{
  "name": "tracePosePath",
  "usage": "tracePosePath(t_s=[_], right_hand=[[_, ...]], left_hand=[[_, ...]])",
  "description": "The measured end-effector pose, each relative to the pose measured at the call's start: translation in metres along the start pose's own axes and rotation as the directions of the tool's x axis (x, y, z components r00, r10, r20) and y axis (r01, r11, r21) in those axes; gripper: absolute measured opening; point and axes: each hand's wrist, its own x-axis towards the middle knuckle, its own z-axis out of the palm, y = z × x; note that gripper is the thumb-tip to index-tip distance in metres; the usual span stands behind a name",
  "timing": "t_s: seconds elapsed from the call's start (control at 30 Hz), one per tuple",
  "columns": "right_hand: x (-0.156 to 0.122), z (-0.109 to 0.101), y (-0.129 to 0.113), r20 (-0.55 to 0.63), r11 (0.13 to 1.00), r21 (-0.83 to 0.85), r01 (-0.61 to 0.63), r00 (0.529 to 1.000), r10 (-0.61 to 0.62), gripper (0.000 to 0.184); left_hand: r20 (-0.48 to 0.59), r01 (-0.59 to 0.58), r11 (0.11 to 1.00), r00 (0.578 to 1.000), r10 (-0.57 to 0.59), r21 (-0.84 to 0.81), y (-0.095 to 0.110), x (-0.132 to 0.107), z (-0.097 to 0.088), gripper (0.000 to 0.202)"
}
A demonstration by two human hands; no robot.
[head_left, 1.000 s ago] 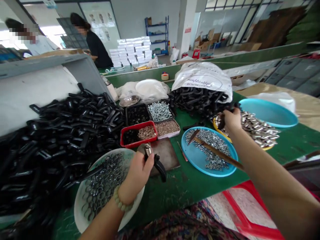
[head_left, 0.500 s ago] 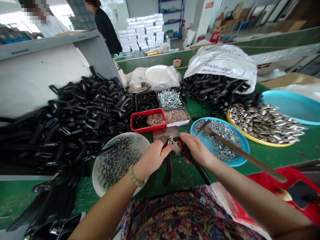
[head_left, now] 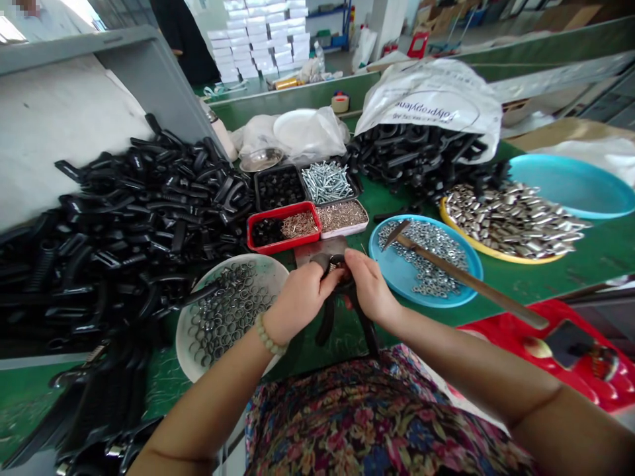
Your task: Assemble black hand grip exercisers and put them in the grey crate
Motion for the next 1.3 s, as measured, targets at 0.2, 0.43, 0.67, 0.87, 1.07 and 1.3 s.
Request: tracePosePath(t_s=[0.2, 0.43, 0.67, 0.87, 1.07, 1.3], right_hand=[[0.091, -0.025, -0.001, 0.305, 0.798, -0.467, 0.380, 0.917, -0.258, 0.059], [0.193, 0.020, -0.001, 0.536, 0.016, -0.839, 0.544, 0.832, -0.141, 0.016], [0.200, 0.020, 0.007, 0.557, -0.039, -0.830, 0.557, 0.820, -0.133, 0.019], [0.170, -0.005, 0.000, 0.488, 0.113, -0.852, 0.511, 0.854, -0.181, 0.023], [0.091, -0.061, 0.019, 0.379, 0.691, -0.660, 0.296, 0.925, -0.034, 0.017], [0.076, -0.071, 0.034, 0.273, 0.729, -0.668, 0.151, 0.961, 0.052, 0.017]], left_hand=[[-0.108, -0.039, 0.994, 0.994, 0.028, -0.101, -0.018, -0.006, -0.032, 0.024], [0.160, -0.255, 0.844, 0.966, 0.202, 0.472, -0.011, -0.009, 0.034, 0.019], [0.024, -0.009, 0.874, 1.000, -0.003, 0.485, -0.058, 0.061, 0.001, 0.023], [0.020, 0.143, 0.855, 0.984, -0.176, 0.499, -0.112, 0.137, -0.026, 0.020], [-0.046, 0.149, 0.894, 0.989, -0.143, 0.423, -0.121, 0.137, -0.015, 0.022], [-0.221, 0.171, 0.944, 0.969, -0.109, 0.283, -0.113, 0.124, -0.019, 0.020]])
